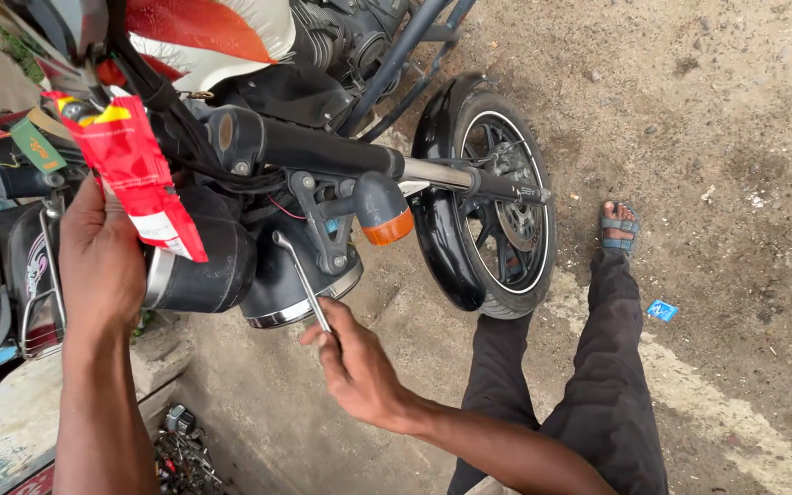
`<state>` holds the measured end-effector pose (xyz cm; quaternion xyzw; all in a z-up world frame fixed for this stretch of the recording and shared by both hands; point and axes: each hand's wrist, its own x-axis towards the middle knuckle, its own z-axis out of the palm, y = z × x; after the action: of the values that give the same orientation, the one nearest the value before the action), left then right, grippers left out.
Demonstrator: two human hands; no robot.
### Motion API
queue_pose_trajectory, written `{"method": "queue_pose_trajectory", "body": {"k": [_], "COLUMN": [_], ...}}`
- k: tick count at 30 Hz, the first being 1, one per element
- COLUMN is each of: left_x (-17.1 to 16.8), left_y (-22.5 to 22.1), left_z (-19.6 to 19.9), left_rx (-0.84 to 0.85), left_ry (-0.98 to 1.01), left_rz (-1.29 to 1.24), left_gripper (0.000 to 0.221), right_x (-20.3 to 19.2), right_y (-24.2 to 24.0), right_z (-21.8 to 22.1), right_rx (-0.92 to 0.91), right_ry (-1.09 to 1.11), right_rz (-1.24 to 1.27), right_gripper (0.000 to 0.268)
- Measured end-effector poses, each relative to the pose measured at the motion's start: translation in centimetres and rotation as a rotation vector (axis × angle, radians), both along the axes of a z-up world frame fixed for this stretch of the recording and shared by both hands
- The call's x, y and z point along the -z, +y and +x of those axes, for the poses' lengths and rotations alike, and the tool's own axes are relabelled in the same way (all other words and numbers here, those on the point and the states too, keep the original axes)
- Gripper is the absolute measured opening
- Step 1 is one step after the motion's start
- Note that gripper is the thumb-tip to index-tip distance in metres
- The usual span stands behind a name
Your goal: Using a wrench to tighten or adjust components on a motorcycle headlight assembly and instrument cluster.
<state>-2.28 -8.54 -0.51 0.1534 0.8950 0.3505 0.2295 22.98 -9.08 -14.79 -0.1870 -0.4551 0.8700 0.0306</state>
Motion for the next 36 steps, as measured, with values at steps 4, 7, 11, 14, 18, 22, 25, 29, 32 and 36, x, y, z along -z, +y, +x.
{"method": "queue_pose_trajectory", "body": {"k": [4,7,11,14,18,22,25,29,32,36], "left_x": [0.1,0.4,0.7,0.5,0.5,0.8,0.9,1.5,1.3,2.2], "left_y": [-0.8,-2.4,-4.6,-4.9,-3.2,-2.2,-1.3,-1.7,-0.9,-1.9], "left_z": [-0.7,-1.4,-2.6,-2.8,-1.9,-1.9,-1.5,-1.9,-1.5,-1.3], "left_rx": [-0.036,0.002,-0.023,-0.086,-0.028,-0.038,-0.066,-0.102,-0.087,-0.061], "left_ry": [-0.059,-0.079,-0.064,-0.097,-0.113,-0.104,-0.131,-0.189,-0.207,-0.09], "left_rz": [-0.146,-0.233,-0.291,-0.312,-0.261,-0.223,-0.221,-0.095,0.156,0.239], "left_gripper": [0.027,0.025,0.028,0.027,0.028,0.026,0.025,0.029,0.036,0.039], "right_x": [-2.8,-3.9,-5.4,-5.2,-5.8,-5.8,-5.8,-4.2,1.4,1.8], "right_y": [1.0,0.6,0.0,-2.1,-2.9,-3.2,-2.9,1.5,7.8,17.4], "right_z": [-3.5,-4.8,-6.3,-6.8,-7.0,-7.5,-7.7,-8.2,-10.0,-14.6], "right_rx": [0.013,-0.004,0.028,0.109,0.125,0.146,0.147,-0.091,-0.402,-0.778], "right_ry": [-0.02,-0.06,-0.124,-0.053,-0.058,-0.132,-0.113,-0.234,-0.269,-0.203], "right_rz": [-0.117,-0.207,-0.318,-0.401,-0.509,-0.548,-0.497,-0.353,-0.001,0.272], "right_gripper": [0.064,0.064,0.062,0.041,0.05,0.031,0.034,0.034,0.026,0.028]}}
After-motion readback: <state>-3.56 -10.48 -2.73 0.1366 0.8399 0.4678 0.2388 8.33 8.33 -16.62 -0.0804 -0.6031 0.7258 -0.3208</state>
